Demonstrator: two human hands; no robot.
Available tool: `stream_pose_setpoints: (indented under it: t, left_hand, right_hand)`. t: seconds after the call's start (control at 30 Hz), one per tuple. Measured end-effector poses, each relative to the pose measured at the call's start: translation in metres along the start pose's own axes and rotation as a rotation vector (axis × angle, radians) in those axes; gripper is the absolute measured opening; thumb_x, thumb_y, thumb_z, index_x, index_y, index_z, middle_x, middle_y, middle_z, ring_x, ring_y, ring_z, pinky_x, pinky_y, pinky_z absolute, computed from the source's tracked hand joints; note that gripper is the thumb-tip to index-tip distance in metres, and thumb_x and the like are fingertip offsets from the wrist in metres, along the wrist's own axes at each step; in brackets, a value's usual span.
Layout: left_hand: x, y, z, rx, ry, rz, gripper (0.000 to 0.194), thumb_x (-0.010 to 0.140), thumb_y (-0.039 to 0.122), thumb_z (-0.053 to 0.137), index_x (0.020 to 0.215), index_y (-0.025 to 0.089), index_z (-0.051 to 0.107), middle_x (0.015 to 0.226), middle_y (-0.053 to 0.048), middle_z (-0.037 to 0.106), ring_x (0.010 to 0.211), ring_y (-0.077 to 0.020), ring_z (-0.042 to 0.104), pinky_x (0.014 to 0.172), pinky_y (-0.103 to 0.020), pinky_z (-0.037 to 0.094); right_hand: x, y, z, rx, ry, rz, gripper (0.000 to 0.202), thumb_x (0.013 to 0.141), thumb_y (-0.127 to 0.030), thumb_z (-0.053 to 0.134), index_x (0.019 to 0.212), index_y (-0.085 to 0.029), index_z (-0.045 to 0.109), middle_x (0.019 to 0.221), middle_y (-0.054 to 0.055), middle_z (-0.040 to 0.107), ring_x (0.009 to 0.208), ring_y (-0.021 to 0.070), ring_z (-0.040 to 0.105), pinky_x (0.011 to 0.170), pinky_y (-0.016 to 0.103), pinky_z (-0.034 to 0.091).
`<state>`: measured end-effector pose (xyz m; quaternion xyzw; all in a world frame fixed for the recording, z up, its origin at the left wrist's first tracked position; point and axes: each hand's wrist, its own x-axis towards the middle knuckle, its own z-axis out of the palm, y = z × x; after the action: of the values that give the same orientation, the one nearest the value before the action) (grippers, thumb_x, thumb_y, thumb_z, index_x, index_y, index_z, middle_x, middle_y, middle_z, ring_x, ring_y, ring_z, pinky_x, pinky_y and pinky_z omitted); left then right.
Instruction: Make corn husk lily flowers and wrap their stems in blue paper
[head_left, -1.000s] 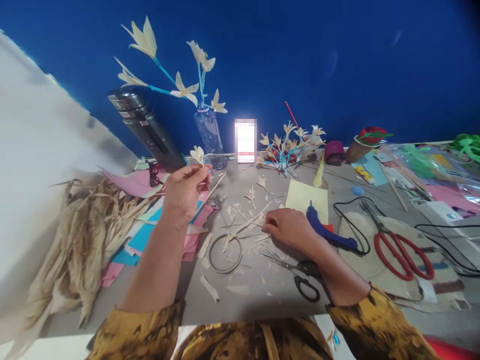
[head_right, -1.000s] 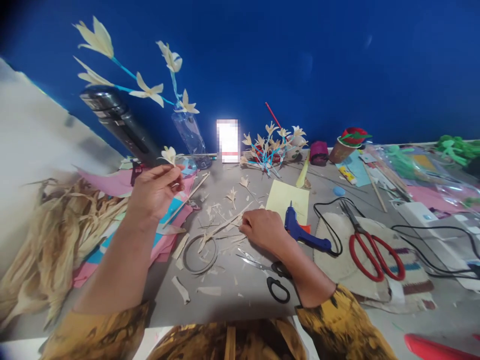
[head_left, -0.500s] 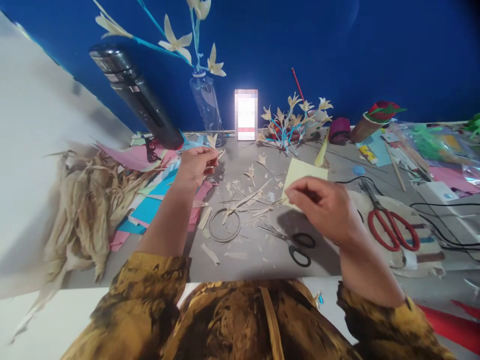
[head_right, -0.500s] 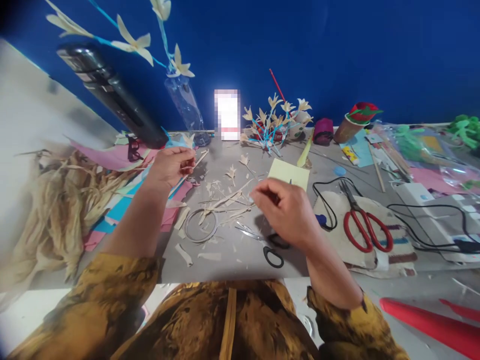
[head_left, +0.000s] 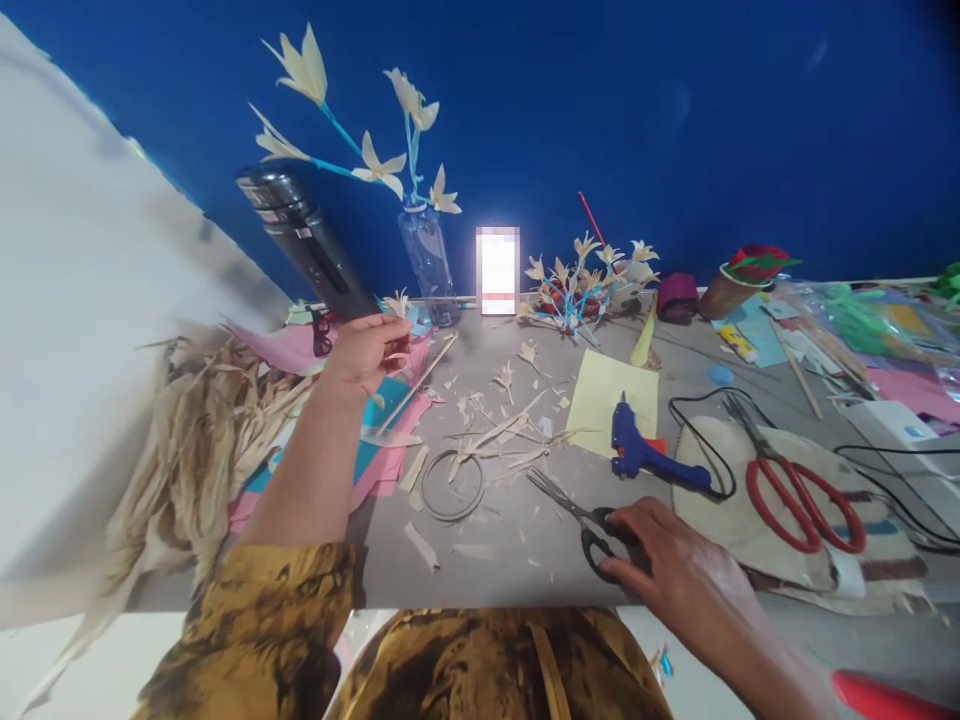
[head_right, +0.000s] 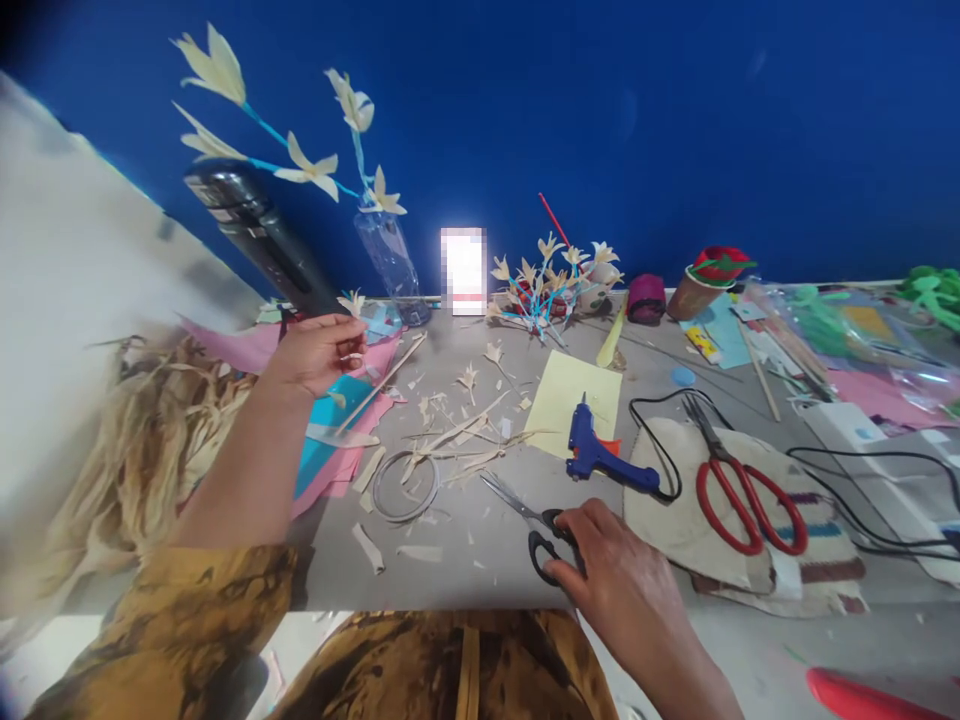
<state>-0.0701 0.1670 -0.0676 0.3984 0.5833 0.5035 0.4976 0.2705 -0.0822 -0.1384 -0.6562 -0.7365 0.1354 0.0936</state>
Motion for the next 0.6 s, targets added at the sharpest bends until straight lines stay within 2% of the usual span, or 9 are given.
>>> stream_pose_setpoints:
  t: [0.13,0.23,0.33,0.4,0.47,0.53,0.6]
  left_hand:
    - [-0.008,0.000,0.005,0.055,-0.010,-0.025,0.028,0.053,0.022,0.084,0.071,0.013,0.065,0.056,0.000,0.059,0.051,-0.0102,0.054,0.043,-0.019,0.039]
    - [-0.012,-0.002,0.000,0.042,-0.019,-0.030,0.032,0.051,0.025,0.086,0.072,0.012,0.065,0.058,0.001,0.059,0.051,-0.0101,0.055,0.043,-0.019,0.040]
    - [-0.011,-0.004,-0.006,0.034,-0.036,-0.028,0.035,0.051,0.029,0.087,0.073,0.012,0.066,0.059,0.000,0.060,0.052,-0.0101,0.056,0.044,-0.019,0.041]
    - [-0.008,-0.008,-0.004,0.057,-0.059,-0.032,0.037,0.050,0.032,0.088,0.073,0.013,0.066,0.059,0.000,0.061,0.052,-0.0103,0.056,0.044,-0.019,0.041]
    - [-0.005,-0.014,0.006,0.136,-0.091,-0.042,0.035,0.053,0.035,0.086,0.072,0.014,0.066,0.060,0.000,0.061,0.052,-0.0106,0.056,0.045,-0.020,0.042]
    - [-0.002,-0.025,0.022,0.270,-0.131,-0.046,0.028,0.061,0.037,0.081,0.070,0.016,0.064,0.061,-0.001,0.062,0.053,-0.0112,0.058,0.046,-0.021,0.043]
    - [0.000,-0.039,0.039,0.332,-0.160,-0.048,0.021,0.066,0.033,0.077,0.069,0.016,0.065,0.062,-0.003,0.064,0.054,-0.0131,0.060,0.046,-0.022,0.043]
  right_hand:
    - [0.001,-0.001,0.000,0.014,-0.009,-0.026,0.013,0.086,-0.034,0.061,0.096,-0.028,0.069,0.094,0.002,0.070,0.076,0.0199,0.073,0.057,0.027,0.050]
    - [-0.001,0.005,0.000,0.062,-0.007,-0.049,0.016,0.089,-0.033,0.057,0.099,-0.029,0.070,0.096,0.002,0.070,0.078,0.0190,0.073,0.059,0.026,0.051]
    - [-0.001,0.011,0.001,0.091,0.045,-0.047,0.019,0.090,-0.033,0.055,0.101,-0.030,0.070,0.098,0.004,0.071,0.079,0.0192,0.073,0.061,0.026,0.053]
    - [0.001,0.013,0.001,0.102,0.097,-0.038,0.020,0.091,-0.034,0.054,0.101,-0.029,0.070,0.099,0.005,0.071,0.080,0.0196,0.073,0.062,0.026,0.054]
    - [0.005,0.014,0.002,0.109,0.121,-0.047,0.020,0.091,-0.035,0.054,0.101,-0.028,0.070,0.098,0.005,0.071,0.081,0.0198,0.073,0.063,0.026,0.055]
    - [0.010,0.015,0.004,0.114,0.116,-0.063,0.020,0.091,-0.035,0.054,0.100,-0.028,0.071,0.097,0.005,0.071,0.080,0.0196,0.074,0.062,0.026,0.056]
    - [0.013,0.019,0.007,0.119,0.101,-0.068,0.019,0.090,-0.035,0.055,0.099,-0.029,0.071,0.097,0.004,0.072,0.078,0.0193,0.074,0.061,0.025,0.057]
